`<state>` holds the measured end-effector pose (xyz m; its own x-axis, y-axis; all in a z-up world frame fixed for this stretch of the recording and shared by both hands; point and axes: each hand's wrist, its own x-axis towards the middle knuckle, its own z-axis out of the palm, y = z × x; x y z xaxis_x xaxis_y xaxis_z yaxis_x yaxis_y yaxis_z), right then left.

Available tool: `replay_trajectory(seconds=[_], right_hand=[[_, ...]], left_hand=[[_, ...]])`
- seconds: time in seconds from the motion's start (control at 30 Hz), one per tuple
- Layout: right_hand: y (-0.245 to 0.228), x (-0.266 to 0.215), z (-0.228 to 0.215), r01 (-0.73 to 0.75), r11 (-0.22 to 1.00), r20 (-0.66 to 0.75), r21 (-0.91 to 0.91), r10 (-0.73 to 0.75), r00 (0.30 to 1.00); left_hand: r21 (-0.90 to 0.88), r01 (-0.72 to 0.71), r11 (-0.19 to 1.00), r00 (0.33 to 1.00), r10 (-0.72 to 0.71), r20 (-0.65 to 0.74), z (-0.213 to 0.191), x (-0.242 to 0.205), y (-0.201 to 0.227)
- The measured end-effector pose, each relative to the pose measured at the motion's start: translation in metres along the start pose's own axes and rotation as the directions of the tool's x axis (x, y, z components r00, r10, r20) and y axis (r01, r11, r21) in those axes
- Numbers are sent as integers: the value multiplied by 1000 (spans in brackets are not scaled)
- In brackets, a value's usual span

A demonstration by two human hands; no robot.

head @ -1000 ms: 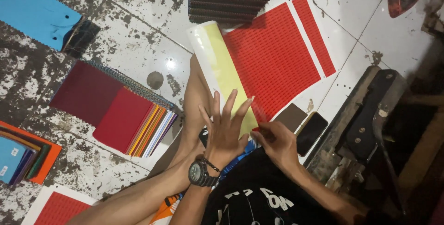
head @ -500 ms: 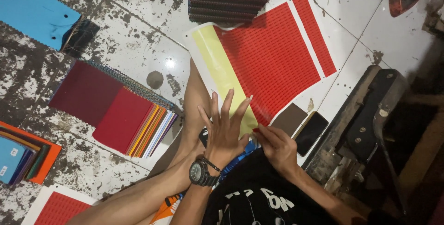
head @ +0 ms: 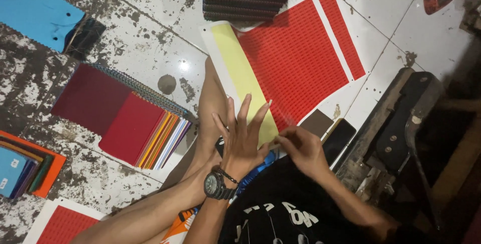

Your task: The person sits on the floor and applies small red adhesive strips to the top edge of stacked colorful notebooks. They peel the backing from a roll of adhesive and press it onto the notebook spines, repeating the process for multiple notebooks.

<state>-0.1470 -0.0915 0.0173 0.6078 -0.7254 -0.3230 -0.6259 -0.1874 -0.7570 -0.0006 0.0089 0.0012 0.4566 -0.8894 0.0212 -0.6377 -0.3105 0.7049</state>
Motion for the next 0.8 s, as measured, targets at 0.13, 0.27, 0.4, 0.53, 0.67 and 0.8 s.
replay_trajectory(seconds=[0.13, 0.27, 0.4, 0.53, 0.67, 0.8], right_hand=[[-24, 7, -14, -218, 953, 101, 208, 201, 974], [-17, 13, -22, -271, 909, 125, 317, 243, 962], [-16, 15, -25, -135, 920, 133, 368, 92, 987], [-37, 22, -24, 209, 860, 98, 466, -285, 954], [-60, 26, -14, 482, 736, 30, 475, -561, 827], [-74, 37, -9, 564, 684, -23, 463, -627, 779]], left_hand=[[-16, 8, 1000, 1000, -8, 1, 0, 0, -1], [-110, 16, 994, 999, -21, -46, -1, 0, -2], [-521, -21, 853, 967, -114, -227, -11, 4, 2], [-710, -81, 699, 921, -220, -322, -35, 10, 12], [-912, -90, 399, 948, -246, -201, -38, 7, 16], [-973, -80, 215, 959, -249, -134, -35, 7, 20]])
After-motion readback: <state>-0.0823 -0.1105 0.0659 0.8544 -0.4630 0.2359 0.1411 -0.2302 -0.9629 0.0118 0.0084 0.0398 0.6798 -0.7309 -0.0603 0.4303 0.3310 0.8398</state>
